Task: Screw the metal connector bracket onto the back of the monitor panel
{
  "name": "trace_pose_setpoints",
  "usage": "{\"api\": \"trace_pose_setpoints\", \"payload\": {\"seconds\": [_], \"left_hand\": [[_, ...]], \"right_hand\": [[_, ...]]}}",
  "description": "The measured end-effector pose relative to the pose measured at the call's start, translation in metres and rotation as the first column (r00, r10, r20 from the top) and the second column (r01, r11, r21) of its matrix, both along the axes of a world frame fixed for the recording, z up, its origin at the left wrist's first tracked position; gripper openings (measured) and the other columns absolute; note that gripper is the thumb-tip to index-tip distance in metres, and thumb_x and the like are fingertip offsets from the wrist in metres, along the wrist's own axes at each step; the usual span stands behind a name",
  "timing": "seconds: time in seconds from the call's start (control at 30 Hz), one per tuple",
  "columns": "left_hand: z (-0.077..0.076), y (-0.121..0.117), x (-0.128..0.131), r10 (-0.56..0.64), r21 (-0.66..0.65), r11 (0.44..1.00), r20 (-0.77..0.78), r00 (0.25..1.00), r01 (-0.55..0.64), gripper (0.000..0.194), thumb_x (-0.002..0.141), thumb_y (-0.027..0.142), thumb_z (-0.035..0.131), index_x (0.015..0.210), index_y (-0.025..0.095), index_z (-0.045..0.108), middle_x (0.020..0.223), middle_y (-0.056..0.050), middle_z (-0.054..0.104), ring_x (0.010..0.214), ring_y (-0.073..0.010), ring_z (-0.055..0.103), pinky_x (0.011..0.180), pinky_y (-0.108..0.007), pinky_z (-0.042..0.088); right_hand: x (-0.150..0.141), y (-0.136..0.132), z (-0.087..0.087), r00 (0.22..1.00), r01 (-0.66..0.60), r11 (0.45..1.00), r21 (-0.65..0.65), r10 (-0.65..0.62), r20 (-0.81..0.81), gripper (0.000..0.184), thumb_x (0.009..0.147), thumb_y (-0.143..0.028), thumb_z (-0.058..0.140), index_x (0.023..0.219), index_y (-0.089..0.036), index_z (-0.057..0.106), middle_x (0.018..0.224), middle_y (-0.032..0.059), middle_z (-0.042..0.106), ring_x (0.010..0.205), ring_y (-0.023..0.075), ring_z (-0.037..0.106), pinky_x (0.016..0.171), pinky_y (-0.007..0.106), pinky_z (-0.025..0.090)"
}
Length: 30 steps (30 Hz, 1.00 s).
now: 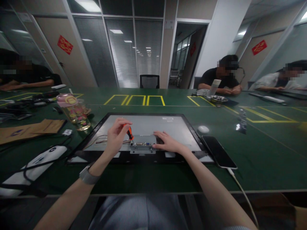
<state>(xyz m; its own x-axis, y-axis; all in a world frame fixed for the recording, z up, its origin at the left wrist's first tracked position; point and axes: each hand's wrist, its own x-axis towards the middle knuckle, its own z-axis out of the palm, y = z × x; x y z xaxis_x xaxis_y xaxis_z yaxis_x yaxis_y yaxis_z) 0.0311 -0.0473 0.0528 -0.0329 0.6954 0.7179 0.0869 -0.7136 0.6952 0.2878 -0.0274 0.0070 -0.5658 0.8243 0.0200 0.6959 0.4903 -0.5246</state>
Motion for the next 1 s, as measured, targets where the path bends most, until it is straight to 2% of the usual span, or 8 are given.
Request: {"api": "trace_pose_setpoints", "payload": {"seconds": [0.17, 0.33, 0.53, 0.6, 0.73, 0.8, 0.93, 1.0], "left_hand": [[-0.0013, -0.0003, -0.0014, -0.09, -0.074, 0.993, 0.015, 0.996, 0.09, 0.027, 0.096, 0.032, 0.045, 0.105, 0.019, 0.068, 0.087, -0.004, 0.065, 0.083, -0.014, 0.062, 0.079, -0.028, 0.049], [-0.002, -0.0009, -0.0001, -0.152, -0.111, 0.982, 0.037, 0.988, 0.155, 0.03, 0.095, 0.034, 0.045, 0.111, 0.018, 0.066, 0.092, -0.007, 0.069, 0.088, -0.017, 0.065, 0.086, -0.032, 0.049], [-0.0023, 0.0017, 0.0001, -0.019, -0.015, 1.0, -0.026, 0.999, 0.018, 0.014, 0.082, 0.028, 0.067, 0.093, 0.02, 0.071, 0.088, -0.003, 0.058, 0.084, -0.0144, 0.057, 0.079, -0.027, 0.048], [-0.0014, 0.0008, 0.0002, -0.023, -0.026, 0.999, -0.019, 1.0, 0.023, 0.017, 0.086, 0.03, 0.061, 0.096, 0.02, 0.072, 0.093, -0.005, 0.059, 0.087, -0.0148, 0.057, 0.081, -0.028, 0.048], [-0.0011, -0.0016, 0.0007, -0.128, -0.103, 0.986, 0.039, 0.991, 0.132, 0.031, 0.095, 0.031, 0.043, 0.113, 0.02, 0.067, 0.103, -0.007, 0.065, 0.092, -0.0165, 0.062, 0.085, -0.032, 0.048], [-0.0021, -0.0011, 0.0006, -0.134, -0.115, 0.984, 0.038, 0.99, 0.137, 0.029, 0.094, 0.031, 0.048, 0.115, 0.021, 0.065, 0.099, -0.007, 0.066, 0.089, -0.0162, 0.063, 0.083, -0.031, 0.049], [-0.0029, 0.0013, 0.0001, -0.027, -0.037, 0.999, -0.019, 0.999, 0.027, 0.018, 0.084, 0.028, 0.065, 0.099, 0.021, 0.071, 0.092, -0.004, 0.06, 0.083, -0.0139, 0.058, 0.08, -0.028, 0.048], [-0.002, 0.0012, 0.0001, -0.013, -0.028, 1.0, -0.025, 1.0, 0.013, 0.017, 0.086, 0.028, 0.062, 0.098, 0.021, 0.071, 0.094, -0.004, 0.06, 0.084, -0.0137, 0.058, 0.08, -0.027, 0.047]], "right_hand": [[0.0001, 0.0008, -0.0017, 1.0, 0.003, 1.0, 0.014, -0.003, -0.005, 0.075, 0.084, -0.069, 0.05, 0.142, -0.023, 0.041, 0.154, 0.0089, 0.035, 0.144, 0.03, 0.026, 0.12, 0.051, 0.011], [0.0002, 0.0015, -0.0024, 1.0, -0.001, 1.0, 0.018, 0.001, -0.002, 0.074, 0.084, -0.068, 0.051, 0.142, -0.022, 0.041, 0.154, 0.0092, 0.035, 0.143, 0.0289, 0.027, 0.12, 0.05, 0.012], [0.0007, 0.0023, -0.0033, 1.0, -0.008, 1.0, 0.014, 0.008, 0.008, 0.075, 0.085, -0.067, 0.05, 0.143, -0.021, 0.04, 0.154, 0.0103, 0.034, 0.144, 0.0279, 0.025, 0.121, 0.049, 0.01], [0.0005, 0.0018, -0.0028, 1.0, -0.004, 1.0, 0.019, 0.004, 0.002, 0.075, 0.085, -0.068, 0.05, 0.143, -0.021, 0.04, 0.154, 0.0101, 0.035, 0.144, 0.0284, 0.026, 0.12, 0.05, 0.011], [0.0003, 0.0013, -0.0021, 1.0, -0.002, 1.0, 0.024, 0.001, 0.003, 0.074, 0.085, -0.068, 0.05, 0.142, -0.022, 0.041, 0.153, 0.0093, 0.036, 0.143, 0.0286, 0.028, 0.12, 0.05, 0.012], [0.0004, 0.0016, -0.0024, 1.0, 0.005, 1.0, 0.021, -0.005, 0.007, 0.074, 0.084, -0.068, 0.05, 0.142, -0.023, 0.042, 0.153, 0.0089, 0.036, 0.143, 0.0289, 0.027, 0.12, 0.05, 0.013], [0.001, 0.0026, -0.0036, 1.0, -0.012, 0.999, 0.03, 0.011, 0.003, 0.074, 0.085, -0.068, 0.05, 0.142, -0.022, 0.041, 0.153, 0.0097, 0.037, 0.143, 0.0278, 0.028, 0.12, 0.049, 0.012], [0.0011, 0.0028, -0.004, 1.0, -0.016, 0.999, 0.03, 0.016, 0.001, 0.074, 0.085, -0.067, 0.05, 0.143, -0.022, 0.04, 0.153, 0.0097, 0.036, 0.143, 0.0275, 0.028, 0.121, 0.049, 0.011]]}}
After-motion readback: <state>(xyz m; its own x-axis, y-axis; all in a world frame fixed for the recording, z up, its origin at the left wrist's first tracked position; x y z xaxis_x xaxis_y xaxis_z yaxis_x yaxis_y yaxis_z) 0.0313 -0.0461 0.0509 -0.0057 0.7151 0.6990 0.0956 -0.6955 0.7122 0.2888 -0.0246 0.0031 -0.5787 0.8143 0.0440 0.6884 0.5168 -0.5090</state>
